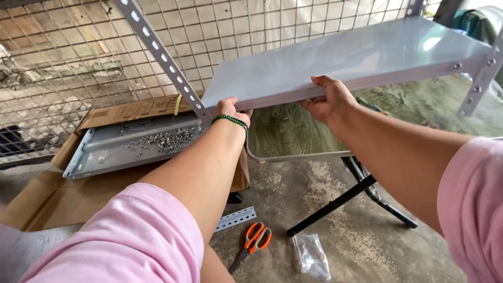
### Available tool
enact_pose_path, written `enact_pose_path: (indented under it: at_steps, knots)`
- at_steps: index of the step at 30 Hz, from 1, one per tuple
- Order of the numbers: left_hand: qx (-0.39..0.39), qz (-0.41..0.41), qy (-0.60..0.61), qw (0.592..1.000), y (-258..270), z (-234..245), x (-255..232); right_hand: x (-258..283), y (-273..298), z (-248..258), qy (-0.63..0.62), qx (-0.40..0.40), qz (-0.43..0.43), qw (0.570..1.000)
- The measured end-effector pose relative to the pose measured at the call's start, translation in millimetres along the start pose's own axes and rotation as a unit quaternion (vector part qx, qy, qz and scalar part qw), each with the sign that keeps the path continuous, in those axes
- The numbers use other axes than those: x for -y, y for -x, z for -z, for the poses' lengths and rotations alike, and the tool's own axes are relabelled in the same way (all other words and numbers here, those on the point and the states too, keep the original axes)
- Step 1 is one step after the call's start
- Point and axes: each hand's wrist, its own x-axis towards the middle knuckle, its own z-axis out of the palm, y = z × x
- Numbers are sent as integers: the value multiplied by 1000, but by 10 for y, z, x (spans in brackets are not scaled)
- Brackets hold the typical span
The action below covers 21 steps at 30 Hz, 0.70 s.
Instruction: The person assembles a metal shelving unit by attaching vertical supports to a shelf panel using a screwdriver. They secure multiple screws into pre-drilled holes and attach metal brackets to the underside of the shelf.
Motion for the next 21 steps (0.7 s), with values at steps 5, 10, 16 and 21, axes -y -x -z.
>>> enact_pose_path:
  at_steps: [5, 10, 16, 21]
  knots:
    - [-62, -13, -4, 998, -179, 148, -125, -51, 91, -56, 102, -13, -38, 994]
    - [-27, -24, -41, 999, -571, 101, -356, 369, 138, 224, 141, -44, 35, 988]
    - [-26, -4, -47, 999, -682, 194, -786, 1201, -99, 646, -59, -23, 107, 992]
    - [-102, -32, -92, 990, -345, 222, -534, 1024, -292, 647, -9, -62, 158, 985]
